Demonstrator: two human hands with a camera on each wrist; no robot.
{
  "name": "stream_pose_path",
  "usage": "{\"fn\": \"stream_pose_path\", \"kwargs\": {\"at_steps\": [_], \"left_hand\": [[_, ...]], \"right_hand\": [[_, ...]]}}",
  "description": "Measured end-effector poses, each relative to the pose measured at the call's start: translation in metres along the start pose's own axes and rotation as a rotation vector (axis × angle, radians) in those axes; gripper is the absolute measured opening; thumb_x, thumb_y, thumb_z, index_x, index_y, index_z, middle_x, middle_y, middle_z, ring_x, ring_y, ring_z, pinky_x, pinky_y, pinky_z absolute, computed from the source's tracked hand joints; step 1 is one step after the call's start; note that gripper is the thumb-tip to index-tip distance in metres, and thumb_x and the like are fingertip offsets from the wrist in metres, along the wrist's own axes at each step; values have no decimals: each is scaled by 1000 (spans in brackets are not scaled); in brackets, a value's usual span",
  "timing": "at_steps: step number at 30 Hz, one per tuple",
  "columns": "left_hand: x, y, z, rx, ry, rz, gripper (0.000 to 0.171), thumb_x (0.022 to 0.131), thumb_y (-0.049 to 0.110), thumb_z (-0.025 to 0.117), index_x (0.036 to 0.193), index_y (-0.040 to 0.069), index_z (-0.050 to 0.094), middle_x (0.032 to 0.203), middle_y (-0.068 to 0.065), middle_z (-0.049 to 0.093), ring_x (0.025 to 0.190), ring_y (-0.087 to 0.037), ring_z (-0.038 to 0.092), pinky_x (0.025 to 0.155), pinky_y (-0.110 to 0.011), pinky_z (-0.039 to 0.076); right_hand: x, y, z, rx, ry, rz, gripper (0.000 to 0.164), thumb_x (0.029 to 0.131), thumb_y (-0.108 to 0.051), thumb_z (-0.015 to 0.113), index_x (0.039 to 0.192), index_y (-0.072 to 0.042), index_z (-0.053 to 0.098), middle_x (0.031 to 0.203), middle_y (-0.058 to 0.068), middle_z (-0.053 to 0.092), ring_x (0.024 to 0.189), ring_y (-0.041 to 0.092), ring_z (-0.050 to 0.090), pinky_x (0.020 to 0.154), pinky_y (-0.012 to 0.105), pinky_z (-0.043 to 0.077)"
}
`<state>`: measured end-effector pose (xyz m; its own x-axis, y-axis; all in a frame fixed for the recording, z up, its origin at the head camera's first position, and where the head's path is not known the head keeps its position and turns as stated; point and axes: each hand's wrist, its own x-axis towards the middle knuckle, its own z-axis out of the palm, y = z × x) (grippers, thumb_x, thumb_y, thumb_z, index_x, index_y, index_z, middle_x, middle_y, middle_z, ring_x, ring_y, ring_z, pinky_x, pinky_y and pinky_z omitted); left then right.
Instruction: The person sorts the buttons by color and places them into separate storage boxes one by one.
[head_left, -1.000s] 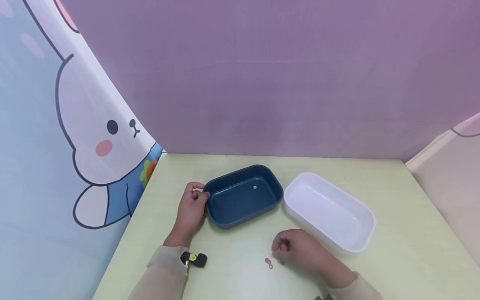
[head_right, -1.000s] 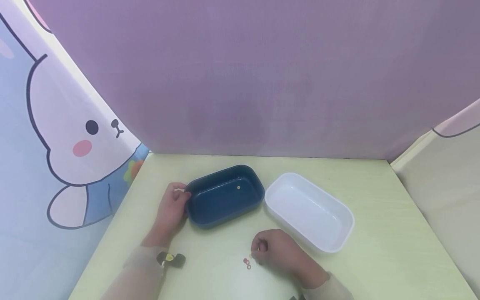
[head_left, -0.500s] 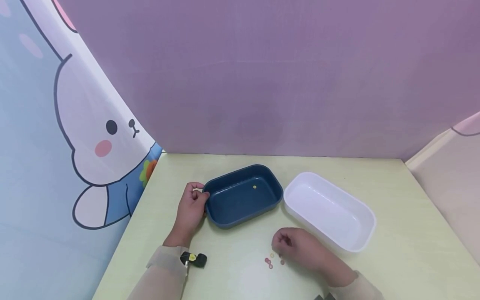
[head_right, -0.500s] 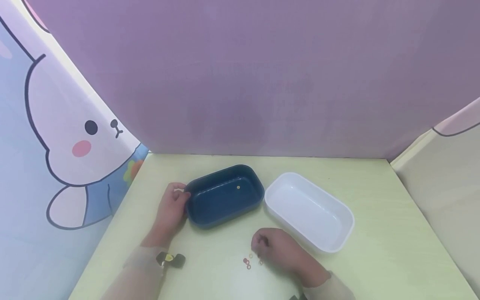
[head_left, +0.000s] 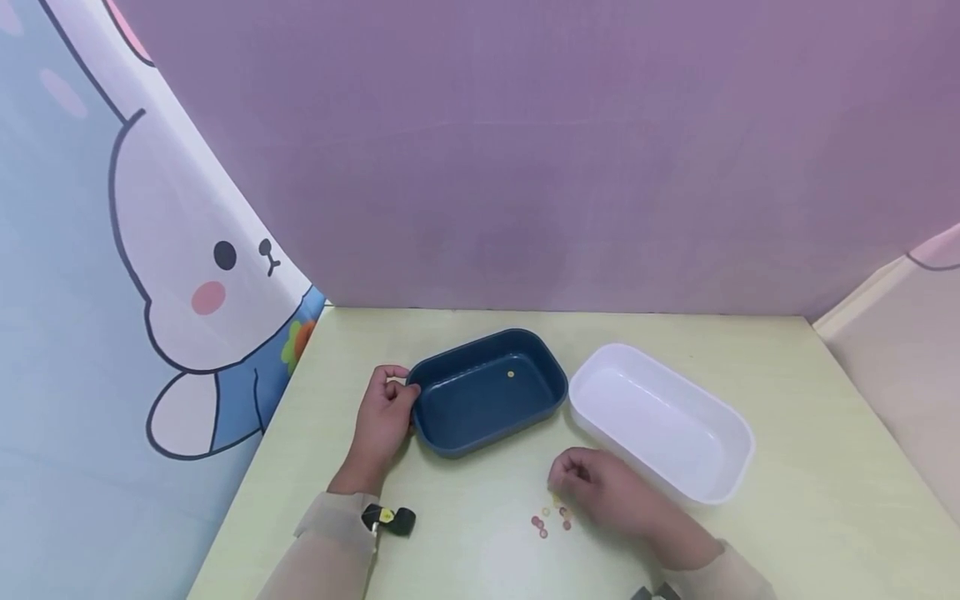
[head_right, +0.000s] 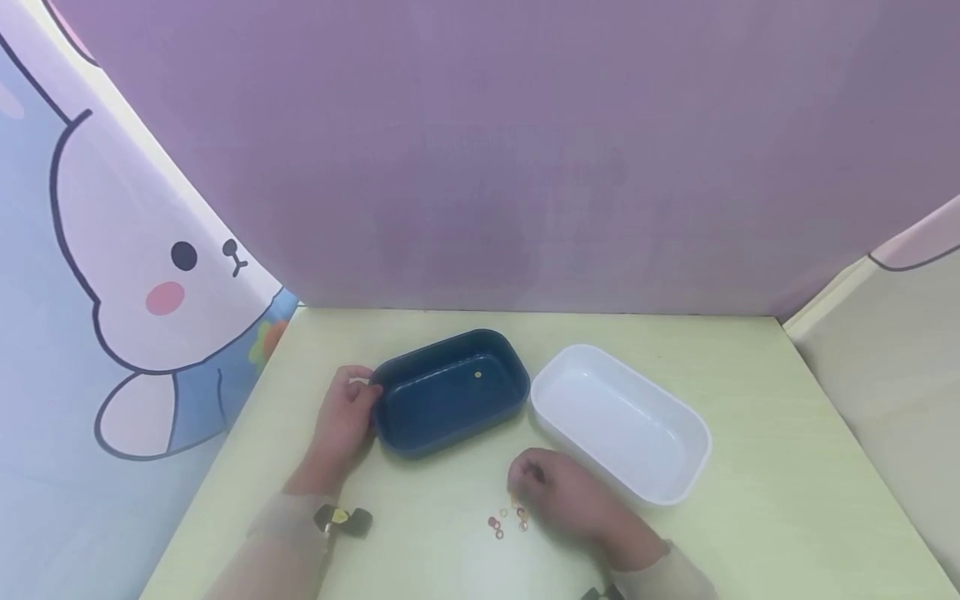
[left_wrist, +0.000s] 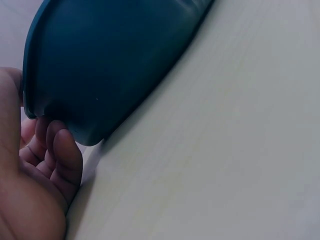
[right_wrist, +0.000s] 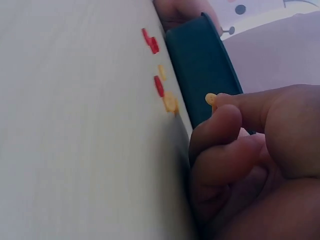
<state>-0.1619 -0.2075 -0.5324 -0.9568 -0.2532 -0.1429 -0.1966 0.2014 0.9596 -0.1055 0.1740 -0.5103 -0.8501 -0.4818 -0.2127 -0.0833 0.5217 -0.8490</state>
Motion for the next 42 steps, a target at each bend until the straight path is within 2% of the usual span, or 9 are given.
{"fn": "stream_pose_path", "kwargs": {"at_steps": [4,9,17,25,35,42], "left_hand": [[0,1,-1,-2,3,4,28,112,31,63,136,24,53,90,-6,56,75,-29,60,67,-33,55],[0,1,-2,-6,3,3,28,112,31,63,137,24,53,90,-6,56,74,-30,59,66,-33,55],[1,3,-4,-10,6,2,29,112,32,63,138,24,53,91,-7,58,75,-31,60,67,-34,56],[1,4,-3,-21,8,7,28,112,31,63,137,25,53,90,-6,56,73,-30,59,67,-34,55],[2,3,-1,-31,11,-2,27,112,30,63,137,25,53,90,-7,56,72,-30,59,65,-33,55],[1,2,1,-27,14,15,26,111,29,64,135,25,54,87,-5,55,69,-28,58,64,-33,54]], "right_hand": [[2,2,-4,84,-8,55,14,113,-30,65,110,-19,74,68,-3,61,58,9,57,55,27,50],[5,1,-8,126,-6,92,17,114,-30,63,112,-17,73,63,-1,60,52,10,54,47,25,43],[7,-2,-11,150,-19,70,25,114,-36,64,112,-13,72,65,1,60,50,11,52,47,25,43],[6,-7,-12,123,-25,32,20,114,-33,64,111,-14,72,67,0,58,53,9,52,50,25,45],[4,-27,-17,115,-39,-23,22,114,-31,65,113,-10,71,67,-3,52,56,7,48,53,24,42],[10,-47,-27,121,-67,-26,28,116,-31,62,115,-4,67,67,-2,52,57,10,47,54,25,41]]}}
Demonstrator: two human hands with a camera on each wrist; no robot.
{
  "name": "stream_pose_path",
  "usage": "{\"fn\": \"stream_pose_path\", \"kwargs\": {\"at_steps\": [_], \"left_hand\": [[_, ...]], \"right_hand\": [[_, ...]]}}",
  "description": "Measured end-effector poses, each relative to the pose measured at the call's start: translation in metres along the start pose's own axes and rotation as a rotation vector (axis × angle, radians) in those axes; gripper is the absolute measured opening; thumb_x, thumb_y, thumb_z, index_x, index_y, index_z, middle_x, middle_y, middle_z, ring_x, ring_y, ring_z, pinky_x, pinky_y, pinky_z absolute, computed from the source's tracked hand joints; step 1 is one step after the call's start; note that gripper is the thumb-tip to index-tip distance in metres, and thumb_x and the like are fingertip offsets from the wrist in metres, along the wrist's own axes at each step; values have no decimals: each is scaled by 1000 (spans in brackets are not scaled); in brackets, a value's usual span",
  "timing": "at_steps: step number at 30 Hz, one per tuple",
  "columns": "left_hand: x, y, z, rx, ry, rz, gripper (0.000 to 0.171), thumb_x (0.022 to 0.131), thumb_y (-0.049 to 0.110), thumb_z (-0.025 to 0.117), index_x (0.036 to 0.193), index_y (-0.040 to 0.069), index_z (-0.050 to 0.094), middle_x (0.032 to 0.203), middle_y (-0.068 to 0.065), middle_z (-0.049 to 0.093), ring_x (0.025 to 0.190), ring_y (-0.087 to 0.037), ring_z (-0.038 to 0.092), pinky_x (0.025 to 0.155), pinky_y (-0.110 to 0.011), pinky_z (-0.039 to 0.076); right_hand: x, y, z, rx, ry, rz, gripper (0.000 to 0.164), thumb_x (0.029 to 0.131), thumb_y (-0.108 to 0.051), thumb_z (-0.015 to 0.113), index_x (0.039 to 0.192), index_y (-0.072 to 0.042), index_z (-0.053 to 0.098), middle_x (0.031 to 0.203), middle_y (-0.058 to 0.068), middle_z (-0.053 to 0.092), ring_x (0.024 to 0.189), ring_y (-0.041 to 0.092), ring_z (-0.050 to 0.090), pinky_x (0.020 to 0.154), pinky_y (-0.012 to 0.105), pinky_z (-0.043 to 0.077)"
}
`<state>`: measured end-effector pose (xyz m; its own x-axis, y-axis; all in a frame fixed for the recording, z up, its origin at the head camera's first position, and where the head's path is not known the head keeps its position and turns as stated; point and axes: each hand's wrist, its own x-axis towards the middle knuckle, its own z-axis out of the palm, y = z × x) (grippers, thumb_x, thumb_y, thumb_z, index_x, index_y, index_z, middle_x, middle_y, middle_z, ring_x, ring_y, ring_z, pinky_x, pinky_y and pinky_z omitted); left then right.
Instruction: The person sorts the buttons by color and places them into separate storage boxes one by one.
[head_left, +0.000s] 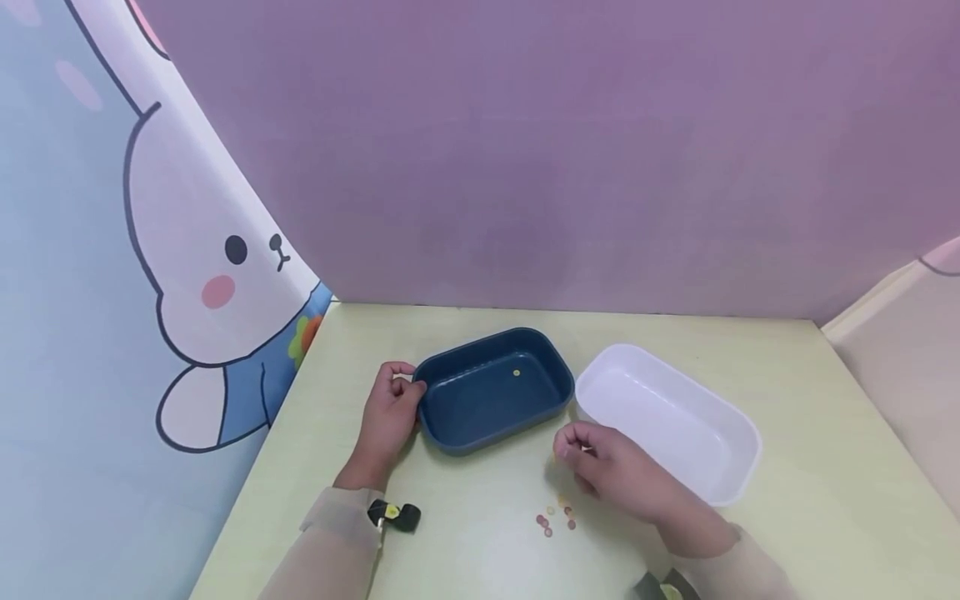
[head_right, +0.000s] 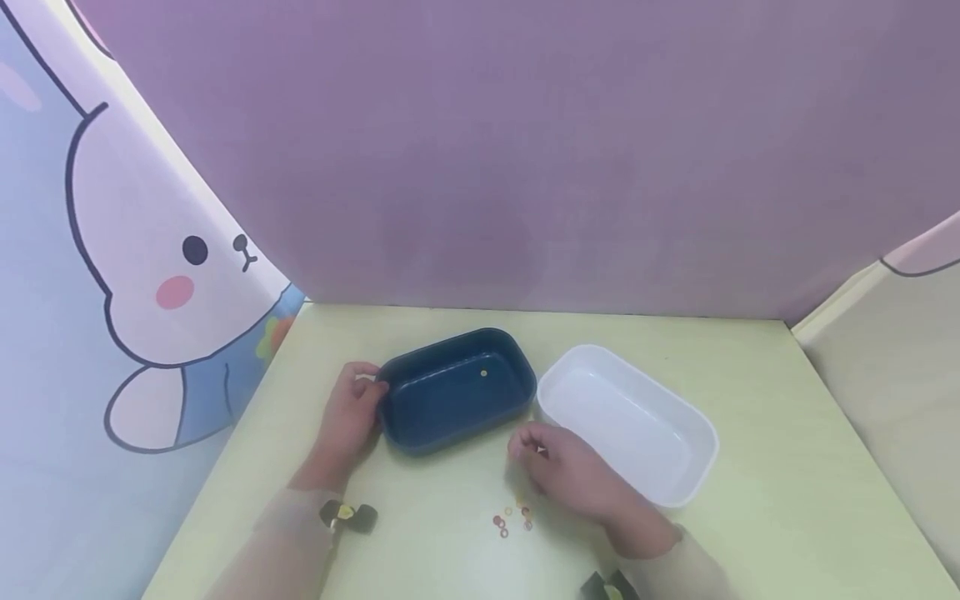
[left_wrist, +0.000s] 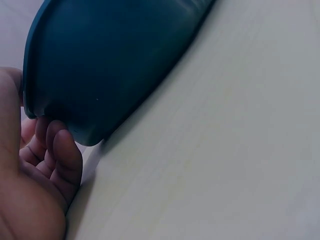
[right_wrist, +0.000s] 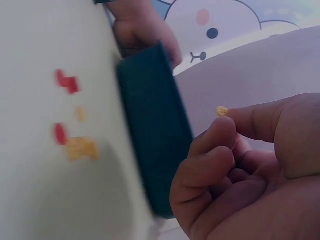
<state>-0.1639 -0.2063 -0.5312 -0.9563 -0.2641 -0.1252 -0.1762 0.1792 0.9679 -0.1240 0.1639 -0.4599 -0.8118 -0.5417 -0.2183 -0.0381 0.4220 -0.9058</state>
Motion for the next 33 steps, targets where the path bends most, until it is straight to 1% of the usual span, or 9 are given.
{"fn": "stream_pose_path", "kwargs": {"at_steps": [6,8,12,16,19,25,29,33], "left_hand": [[0,2,4,4,-4,2,27,110,28,64,135,24,54,87,-6,56,69,-28,58,63,-33,54],[1,2,5,12,-3,-2,28,110,28,64,135,24,54,88,-6,57,69,-28,59,63,-33,55],[3,1,7,21,-4,-10,28,110,27,64,136,24,54,89,-5,57,70,-28,60,64,-33,55],[3,2,6,14,-10,-10,28,110,27,64,136,24,53,88,-5,56,71,-28,59,64,-33,55],[2,3,6,10,-9,-10,28,110,28,64,136,24,53,88,-5,56,71,-28,59,64,-33,55],[0,3,6,4,5,-4,27,110,27,64,135,24,54,88,-5,57,70,-28,59,63,-32,54],[0,3,7,-3,2,-7,27,110,27,64,135,24,54,89,-5,58,70,-27,59,63,-33,54],[2,1,8,-4,-4,-11,27,110,27,64,135,24,54,90,-6,58,71,-28,59,63,-33,55]], "right_hand": [[10,-26,-15,-22,-28,-15,20,117,-25,59,112,-7,66,70,0,52,59,13,49,56,26,43],[14,-35,-21,-43,-45,-21,17,117,-22,58,111,-9,67,72,1,53,61,14,51,57,26,44],[25,-48,-36,-72,-91,-9,14,116,-18,59,113,-8,68,76,3,55,63,18,54,61,28,49],[40,-57,-51,-107,-134,25,13,115,-18,61,112,-8,69,78,4,57,65,21,57,64,31,55],[52,-63,-60,-122,-175,54,14,116,-18,59,113,-8,69,80,6,59,66,22,58,66,33,57],[78,-76,-72,-111,-256,141,17,117,-16,55,116,-6,69,91,8,59,69,22,57,68,34,56],[95,-80,-76,-126,-272,167,18,117,-16,54,117,-6,69,90,7,58,70,22,57,67,33,55],[111,-79,-80,-119,-259,187,20,118,-18,54,119,-6,70,89,7,57,72,21,56,67,33,53]]}}
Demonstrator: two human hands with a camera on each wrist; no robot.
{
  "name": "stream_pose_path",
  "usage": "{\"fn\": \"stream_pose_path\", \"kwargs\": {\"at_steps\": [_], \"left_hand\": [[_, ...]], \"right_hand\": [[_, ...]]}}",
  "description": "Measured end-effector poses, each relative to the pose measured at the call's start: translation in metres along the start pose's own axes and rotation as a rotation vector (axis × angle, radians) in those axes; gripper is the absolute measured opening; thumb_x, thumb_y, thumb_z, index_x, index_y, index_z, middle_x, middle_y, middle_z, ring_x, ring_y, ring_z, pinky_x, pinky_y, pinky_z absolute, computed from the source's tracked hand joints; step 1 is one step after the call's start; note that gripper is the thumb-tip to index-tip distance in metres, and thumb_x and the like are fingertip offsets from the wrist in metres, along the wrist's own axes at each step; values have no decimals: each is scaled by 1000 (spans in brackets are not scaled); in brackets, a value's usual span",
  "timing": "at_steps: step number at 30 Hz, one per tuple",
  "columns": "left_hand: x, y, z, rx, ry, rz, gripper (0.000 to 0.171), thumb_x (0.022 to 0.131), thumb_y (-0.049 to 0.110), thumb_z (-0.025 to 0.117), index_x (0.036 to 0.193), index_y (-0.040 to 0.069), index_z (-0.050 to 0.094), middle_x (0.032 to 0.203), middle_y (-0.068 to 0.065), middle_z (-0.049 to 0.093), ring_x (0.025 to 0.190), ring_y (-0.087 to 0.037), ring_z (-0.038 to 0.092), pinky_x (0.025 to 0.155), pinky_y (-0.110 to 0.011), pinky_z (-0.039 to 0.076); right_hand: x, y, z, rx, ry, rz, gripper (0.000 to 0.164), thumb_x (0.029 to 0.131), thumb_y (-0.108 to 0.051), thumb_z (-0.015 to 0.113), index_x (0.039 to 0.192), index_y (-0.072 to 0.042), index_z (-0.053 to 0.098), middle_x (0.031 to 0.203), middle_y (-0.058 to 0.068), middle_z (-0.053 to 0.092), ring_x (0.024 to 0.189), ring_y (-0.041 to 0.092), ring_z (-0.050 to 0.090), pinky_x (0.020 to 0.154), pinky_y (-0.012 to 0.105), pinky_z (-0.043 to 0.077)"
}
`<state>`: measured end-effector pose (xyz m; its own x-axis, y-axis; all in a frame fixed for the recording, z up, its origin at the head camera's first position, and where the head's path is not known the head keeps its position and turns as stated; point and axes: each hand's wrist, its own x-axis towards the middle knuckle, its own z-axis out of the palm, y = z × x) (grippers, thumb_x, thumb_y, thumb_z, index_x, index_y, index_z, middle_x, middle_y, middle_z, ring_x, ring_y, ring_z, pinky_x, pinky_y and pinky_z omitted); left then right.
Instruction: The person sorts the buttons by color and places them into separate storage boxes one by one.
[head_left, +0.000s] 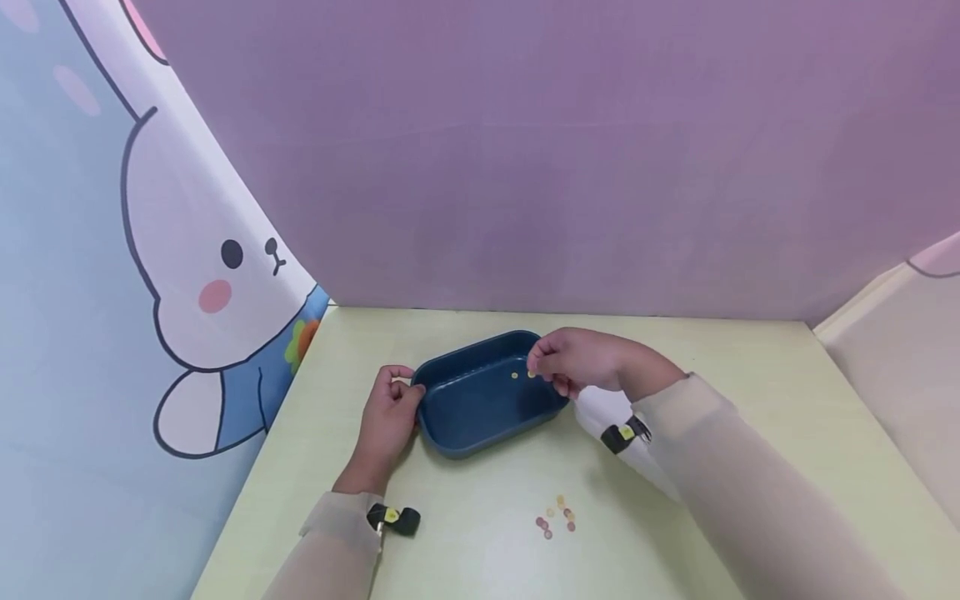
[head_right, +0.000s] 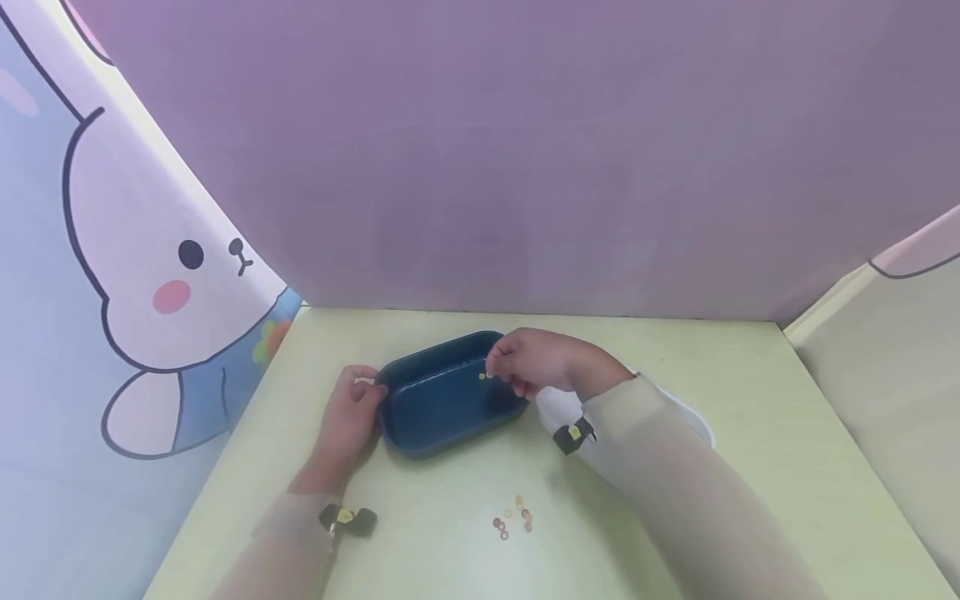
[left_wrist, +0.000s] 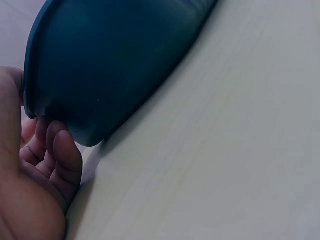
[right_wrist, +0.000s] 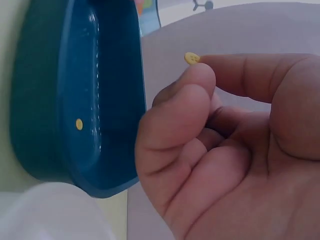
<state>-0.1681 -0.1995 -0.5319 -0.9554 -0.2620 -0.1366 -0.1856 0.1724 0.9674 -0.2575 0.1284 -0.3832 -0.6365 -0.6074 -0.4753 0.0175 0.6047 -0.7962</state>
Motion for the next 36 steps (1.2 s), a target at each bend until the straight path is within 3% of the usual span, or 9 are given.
{"fn": "stream_pose_path", "kwargs": {"at_steps": [13,36], "left_hand": [[1,-1,-1,11,-8,-5,27,111,27,63,136,24,53,89,-5,56,71,-29,59,64,-34,55],[2,-1,1,22,-8,-10,27,112,28,63,137,24,53,89,-5,56,73,-29,59,65,-34,55]], "right_hand": [[32,3,-13,72,53,83,22,118,-17,53,123,-6,71,89,5,55,70,20,55,65,32,51],[32,7,-15,92,73,94,21,118,-19,55,124,-6,71,90,5,55,71,20,56,66,31,52]]}}
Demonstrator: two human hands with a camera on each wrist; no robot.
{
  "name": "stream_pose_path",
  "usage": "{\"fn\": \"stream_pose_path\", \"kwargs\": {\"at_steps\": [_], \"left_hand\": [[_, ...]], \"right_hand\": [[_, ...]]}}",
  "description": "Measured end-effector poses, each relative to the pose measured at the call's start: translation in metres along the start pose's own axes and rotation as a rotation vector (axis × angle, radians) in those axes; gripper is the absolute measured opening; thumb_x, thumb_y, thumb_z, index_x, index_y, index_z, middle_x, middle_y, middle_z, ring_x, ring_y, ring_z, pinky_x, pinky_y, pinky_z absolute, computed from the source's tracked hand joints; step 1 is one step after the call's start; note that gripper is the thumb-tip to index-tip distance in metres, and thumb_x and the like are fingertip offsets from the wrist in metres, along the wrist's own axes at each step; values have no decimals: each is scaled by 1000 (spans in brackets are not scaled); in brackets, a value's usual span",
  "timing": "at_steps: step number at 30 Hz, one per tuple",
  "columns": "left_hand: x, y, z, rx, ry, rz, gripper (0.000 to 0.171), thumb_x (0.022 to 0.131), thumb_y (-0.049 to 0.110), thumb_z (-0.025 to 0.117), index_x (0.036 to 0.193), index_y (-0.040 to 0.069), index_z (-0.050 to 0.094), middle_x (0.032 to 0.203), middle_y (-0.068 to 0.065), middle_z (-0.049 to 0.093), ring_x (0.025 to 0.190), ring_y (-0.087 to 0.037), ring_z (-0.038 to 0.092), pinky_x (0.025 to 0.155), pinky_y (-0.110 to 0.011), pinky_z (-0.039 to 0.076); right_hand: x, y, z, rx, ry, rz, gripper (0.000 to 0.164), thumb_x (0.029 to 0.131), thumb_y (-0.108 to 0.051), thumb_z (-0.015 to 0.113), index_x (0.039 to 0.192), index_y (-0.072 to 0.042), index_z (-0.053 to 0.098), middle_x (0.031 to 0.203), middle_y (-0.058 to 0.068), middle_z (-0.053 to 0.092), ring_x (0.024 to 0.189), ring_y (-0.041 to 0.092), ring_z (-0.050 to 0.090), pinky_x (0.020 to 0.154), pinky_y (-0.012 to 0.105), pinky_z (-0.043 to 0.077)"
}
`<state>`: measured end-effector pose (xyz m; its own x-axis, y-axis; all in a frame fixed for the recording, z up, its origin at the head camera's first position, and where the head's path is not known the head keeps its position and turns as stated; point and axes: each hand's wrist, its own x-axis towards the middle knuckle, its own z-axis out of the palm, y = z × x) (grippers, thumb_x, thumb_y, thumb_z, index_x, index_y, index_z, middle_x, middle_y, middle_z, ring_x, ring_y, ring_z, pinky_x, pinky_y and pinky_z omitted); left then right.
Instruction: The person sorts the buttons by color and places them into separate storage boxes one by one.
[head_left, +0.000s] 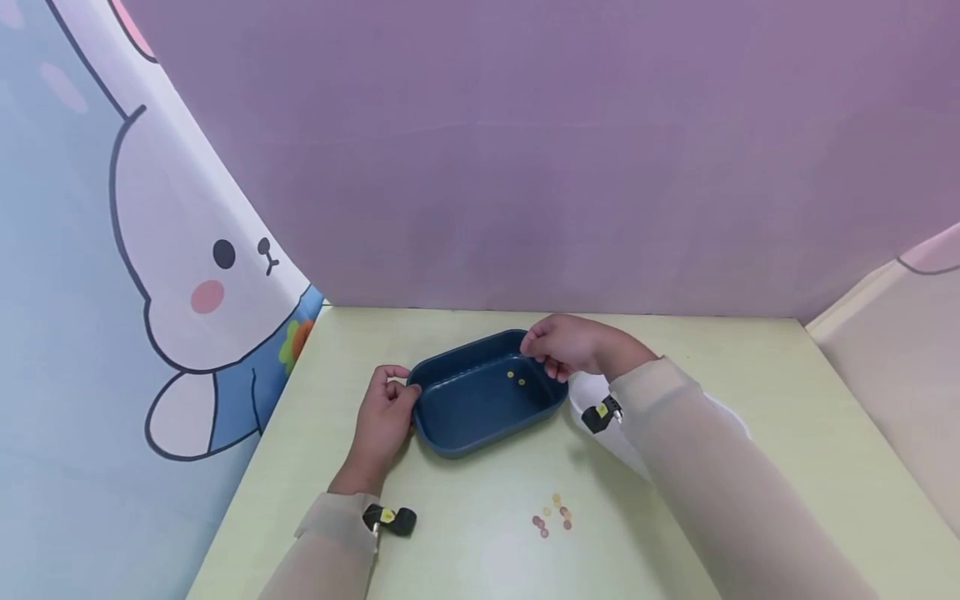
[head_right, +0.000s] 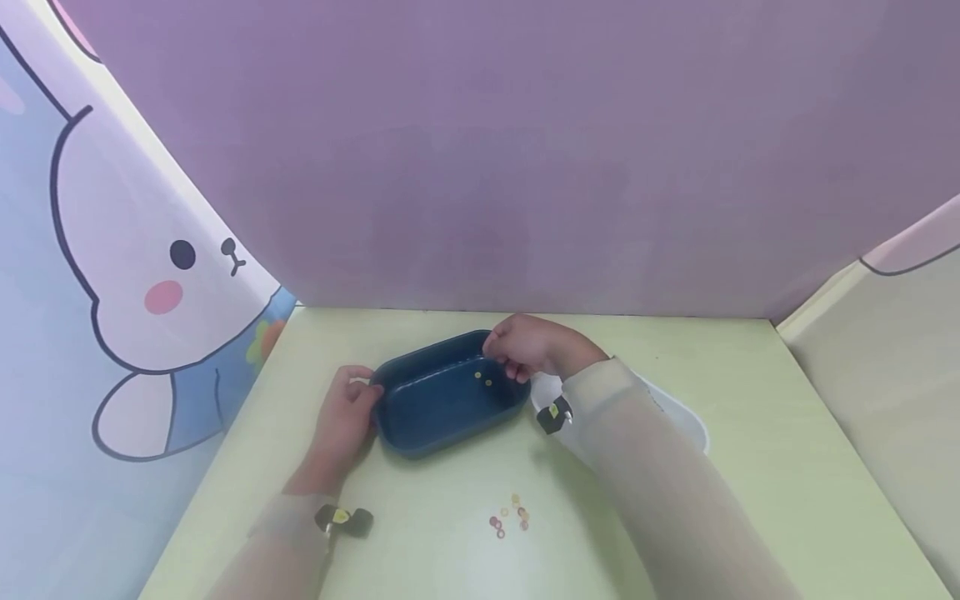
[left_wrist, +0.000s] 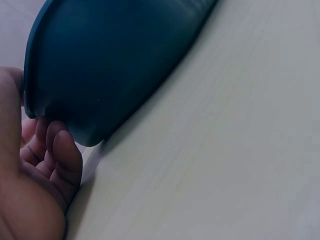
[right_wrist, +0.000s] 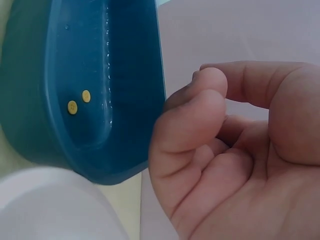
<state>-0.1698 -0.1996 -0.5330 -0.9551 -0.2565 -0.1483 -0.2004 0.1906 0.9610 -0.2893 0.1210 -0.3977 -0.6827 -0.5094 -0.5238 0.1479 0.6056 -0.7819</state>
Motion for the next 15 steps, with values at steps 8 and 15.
{"fn": "stream_pose_path", "kwargs": {"at_steps": [8,15], "left_hand": [[-1,0,-1,-12,-10,17,27,112,27,63,137,23,52,88,-4,55,73,-29,58,64,-33,54],[-1,1,-1,-3,-11,3,27,113,28,62,138,23,52,89,-5,55,74,-29,59,65,-33,55]], "right_hand": [[-9,0,-5,-22,10,-32,21,118,-20,55,124,-4,68,94,7,56,73,20,56,67,31,51],[-25,-5,-3,-82,42,-67,19,116,-17,56,122,-5,70,100,10,59,73,21,58,69,31,53]]}}
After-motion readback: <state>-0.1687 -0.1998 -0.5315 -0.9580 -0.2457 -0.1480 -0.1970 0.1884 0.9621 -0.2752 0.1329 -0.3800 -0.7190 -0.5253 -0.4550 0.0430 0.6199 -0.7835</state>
